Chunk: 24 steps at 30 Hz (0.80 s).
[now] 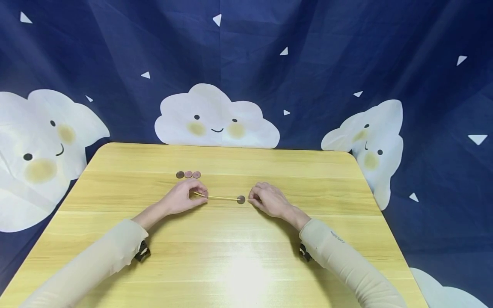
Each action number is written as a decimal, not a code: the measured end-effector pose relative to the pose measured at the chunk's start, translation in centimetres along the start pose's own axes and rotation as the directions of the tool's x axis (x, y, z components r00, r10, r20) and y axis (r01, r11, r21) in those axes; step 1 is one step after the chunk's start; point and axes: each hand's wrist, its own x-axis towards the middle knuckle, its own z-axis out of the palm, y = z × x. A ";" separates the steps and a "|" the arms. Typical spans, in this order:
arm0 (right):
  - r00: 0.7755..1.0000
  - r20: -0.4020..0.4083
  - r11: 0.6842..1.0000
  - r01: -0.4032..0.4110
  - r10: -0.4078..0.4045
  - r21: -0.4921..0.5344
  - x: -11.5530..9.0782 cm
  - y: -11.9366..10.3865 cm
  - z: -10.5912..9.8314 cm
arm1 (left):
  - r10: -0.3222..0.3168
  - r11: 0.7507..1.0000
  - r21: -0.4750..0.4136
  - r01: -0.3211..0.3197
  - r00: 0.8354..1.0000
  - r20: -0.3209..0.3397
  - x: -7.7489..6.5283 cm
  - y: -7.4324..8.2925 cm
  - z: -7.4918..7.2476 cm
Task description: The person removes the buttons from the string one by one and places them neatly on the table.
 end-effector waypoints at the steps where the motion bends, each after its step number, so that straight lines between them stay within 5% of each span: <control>1: 1.000 0.001 1.000 0.000 0.000 0.001 0.0 0.0 0.0 | -0.002 1.000 0.002 0.002 1.000 -0.003 -0.1 -0.1 -0.1; 24: 1.000 0.007 1.000 -0.003 0.003 0.007 0.0 0.1 0.1 | -0.024 1.000 -0.009 0.024 0.998 -0.054 -1.9 -1.2 -0.9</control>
